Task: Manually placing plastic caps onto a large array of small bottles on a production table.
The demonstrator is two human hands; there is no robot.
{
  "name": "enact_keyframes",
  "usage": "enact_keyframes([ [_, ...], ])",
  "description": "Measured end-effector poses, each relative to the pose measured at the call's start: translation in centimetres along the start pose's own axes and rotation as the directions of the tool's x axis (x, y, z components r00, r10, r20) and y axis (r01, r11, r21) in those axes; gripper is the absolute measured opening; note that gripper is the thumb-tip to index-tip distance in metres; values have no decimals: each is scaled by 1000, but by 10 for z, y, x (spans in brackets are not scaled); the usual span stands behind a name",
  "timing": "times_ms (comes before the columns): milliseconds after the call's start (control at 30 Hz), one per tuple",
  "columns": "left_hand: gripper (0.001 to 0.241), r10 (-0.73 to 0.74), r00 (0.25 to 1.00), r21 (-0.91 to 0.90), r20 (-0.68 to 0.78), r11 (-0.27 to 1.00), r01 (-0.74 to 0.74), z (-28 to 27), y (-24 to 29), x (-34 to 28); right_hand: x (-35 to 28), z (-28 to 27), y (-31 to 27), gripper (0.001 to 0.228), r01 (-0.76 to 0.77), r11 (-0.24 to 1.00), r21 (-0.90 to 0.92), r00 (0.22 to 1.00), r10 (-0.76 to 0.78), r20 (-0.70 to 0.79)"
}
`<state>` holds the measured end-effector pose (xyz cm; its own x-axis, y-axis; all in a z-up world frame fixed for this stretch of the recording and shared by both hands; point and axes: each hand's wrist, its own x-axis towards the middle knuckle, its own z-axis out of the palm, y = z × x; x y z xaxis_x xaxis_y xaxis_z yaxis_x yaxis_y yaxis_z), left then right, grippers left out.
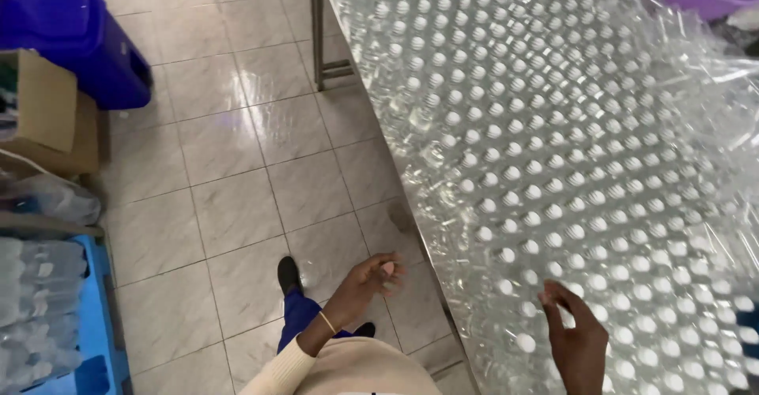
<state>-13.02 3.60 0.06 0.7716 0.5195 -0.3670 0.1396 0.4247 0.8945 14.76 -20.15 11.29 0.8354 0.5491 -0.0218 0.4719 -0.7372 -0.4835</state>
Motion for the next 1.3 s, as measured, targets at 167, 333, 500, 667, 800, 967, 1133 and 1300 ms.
enact_keyframes([
  [167, 77, 120, 992, -629, -49, 767, -124, -59, 78, 31, -7, 109, -143, 32, 431, 690, 582, 772, -615, 158],
  [333, 70, 325, 942, -782, -85, 565, -265, -158, 160, 24, -17, 222, -309, 58, 523, 542, 658, 477, -826, 301],
  [500, 77, 532, 761, -519, -373, 560, -646, -242, 208, -11, -22, 284, -442, 86, 625, 176, 760, 184, -980, 76],
  [667, 108, 652, 625, -11, -429, 688, -725, -300, 233, -27, 41, 390, -546, 86, -25, 91, 996, 283, -954, 94],
  [800, 88, 824, 398, 548, -404, 566, -616, -381, 196, 22, 69, 454, -637, 87, -447, 78, 891, 293, -928, 229],
  [967, 88, 809, 472, 852, -350, 485, -199, -525, 207, 65, 31, 434, -764, 88, -768, 341, 542, 223, -651, 726],
  [1133, 57, 744, 224, 754, -629, 655, -57, -650, 251, 105, 91, 503, -829, 70, -745, 497, 444, 58, -615, 786],
  [1300, 48, 622, 6, 606, -783, 765, -215, -748, 295, 121, 150, 559, -907, 70, -227, 779, 584, 0, -600, 800],
])
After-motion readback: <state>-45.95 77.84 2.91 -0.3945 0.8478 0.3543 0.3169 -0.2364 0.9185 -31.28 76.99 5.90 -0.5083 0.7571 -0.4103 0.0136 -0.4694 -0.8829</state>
